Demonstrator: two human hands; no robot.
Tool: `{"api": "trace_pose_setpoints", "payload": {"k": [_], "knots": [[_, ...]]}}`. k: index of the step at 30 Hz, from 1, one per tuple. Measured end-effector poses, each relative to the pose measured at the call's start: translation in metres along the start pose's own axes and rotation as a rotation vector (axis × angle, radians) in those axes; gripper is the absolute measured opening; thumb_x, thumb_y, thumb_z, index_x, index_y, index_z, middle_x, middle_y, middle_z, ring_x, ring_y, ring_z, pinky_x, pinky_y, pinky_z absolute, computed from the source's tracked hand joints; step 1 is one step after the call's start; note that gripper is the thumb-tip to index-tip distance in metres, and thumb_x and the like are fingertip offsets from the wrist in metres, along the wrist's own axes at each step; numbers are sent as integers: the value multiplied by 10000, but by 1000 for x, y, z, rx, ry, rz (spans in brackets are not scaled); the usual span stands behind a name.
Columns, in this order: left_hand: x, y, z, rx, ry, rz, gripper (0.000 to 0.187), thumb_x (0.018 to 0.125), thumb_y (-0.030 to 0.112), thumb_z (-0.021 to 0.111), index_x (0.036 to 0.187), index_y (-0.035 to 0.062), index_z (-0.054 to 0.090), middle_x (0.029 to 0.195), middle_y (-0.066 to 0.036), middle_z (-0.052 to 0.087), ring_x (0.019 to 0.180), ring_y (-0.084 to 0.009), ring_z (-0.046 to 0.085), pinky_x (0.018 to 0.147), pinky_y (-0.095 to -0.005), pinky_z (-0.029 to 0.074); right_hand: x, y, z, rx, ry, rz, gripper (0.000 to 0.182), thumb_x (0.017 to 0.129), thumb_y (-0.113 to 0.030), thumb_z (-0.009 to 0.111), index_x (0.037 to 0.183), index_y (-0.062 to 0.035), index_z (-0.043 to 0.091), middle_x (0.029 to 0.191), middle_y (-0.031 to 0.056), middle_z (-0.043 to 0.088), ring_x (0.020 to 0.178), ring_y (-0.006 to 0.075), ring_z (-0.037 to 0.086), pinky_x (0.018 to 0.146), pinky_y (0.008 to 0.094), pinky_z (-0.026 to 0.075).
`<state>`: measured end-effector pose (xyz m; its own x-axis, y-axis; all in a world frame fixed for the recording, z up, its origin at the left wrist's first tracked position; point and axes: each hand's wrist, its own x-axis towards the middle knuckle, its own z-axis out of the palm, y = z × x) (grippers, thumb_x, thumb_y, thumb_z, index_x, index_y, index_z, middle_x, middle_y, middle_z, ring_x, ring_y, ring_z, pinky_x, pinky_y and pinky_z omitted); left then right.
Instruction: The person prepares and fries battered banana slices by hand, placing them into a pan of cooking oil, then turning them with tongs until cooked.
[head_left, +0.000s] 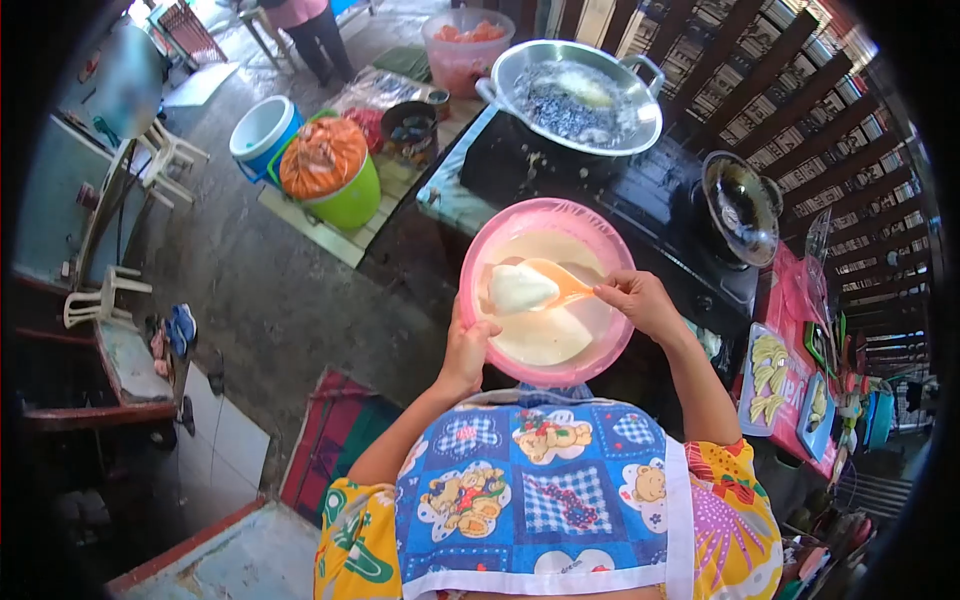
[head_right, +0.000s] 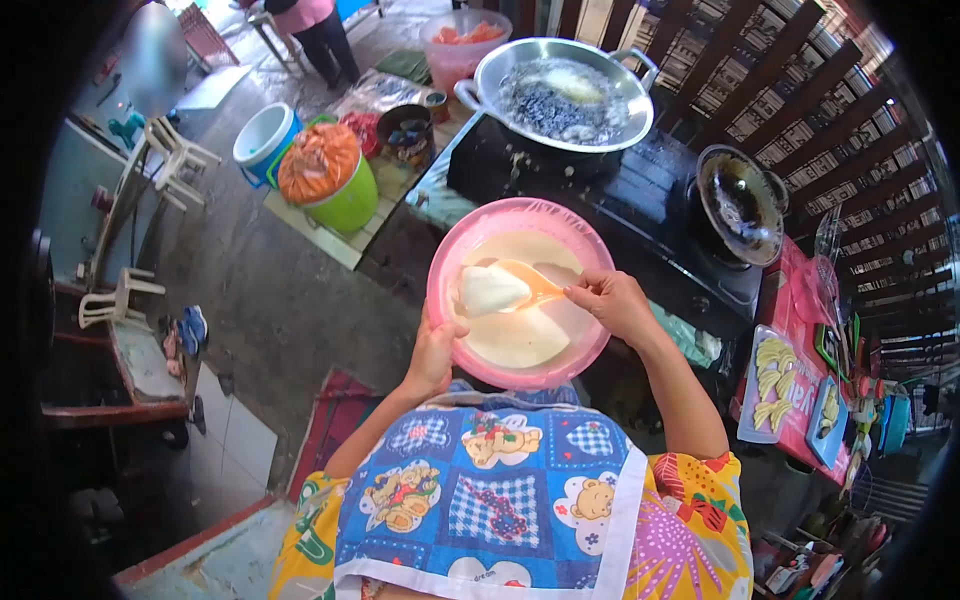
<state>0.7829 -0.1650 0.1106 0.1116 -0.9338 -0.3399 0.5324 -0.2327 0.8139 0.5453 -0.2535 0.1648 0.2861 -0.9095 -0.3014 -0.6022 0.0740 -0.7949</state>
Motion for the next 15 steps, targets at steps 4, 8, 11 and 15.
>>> {"api": "trace_pose_setpoints", "payload": {"k": [4, 8, 11, 15], "knots": [[18, 18, 13, -53, 10, -12, 572, 678, -53, 431, 1240, 40, 383, 1143, -103, 489, 1047, -179, 473, 878, -296, 396, 17, -17, -40, 225, -75, -29, 182, 838, -175, 600, 723, -34, 613, 624, -87, 449, 580, 13, 352, 506, 191, 275], [46, 44, 37, -67, 12, 26, 573, 692, -51, 430, 1254, 47, 372, 1158, -107, 483, 1076, -195, 470, 923, -303, 371, 51, -43, -94, 202, -11, -111, 185, 835, -211, 598, 731, -60, 618, 600, -87, 434, 527, 15, 335, 467, 192, 254], [64, 57, 49, -56, 16, 36, 593, 691, -51, 430, 1271, 45, 349, 1186, -112, 462, 1110, -204, 452, 950, -315, 354, 82, -65, -138, 129, 63, -105, 180, 840, -222, 592, 747, -71, 626, 586, -88, 414, 531, 15, 332, 478, 188, 254], [78, 59, 54, -31, 51, 82, 613, 683, -54, 428, 1281, 40, 335, 1205, -122, 450, 1129, -210, 441, 962, -323, 348, 142, -63, -182, 125, 143, -149, 168, 819, -217, 624, 790, -56, 660, 602, -56, 481, 559, 39, 378, 514, 214, 307]]}}
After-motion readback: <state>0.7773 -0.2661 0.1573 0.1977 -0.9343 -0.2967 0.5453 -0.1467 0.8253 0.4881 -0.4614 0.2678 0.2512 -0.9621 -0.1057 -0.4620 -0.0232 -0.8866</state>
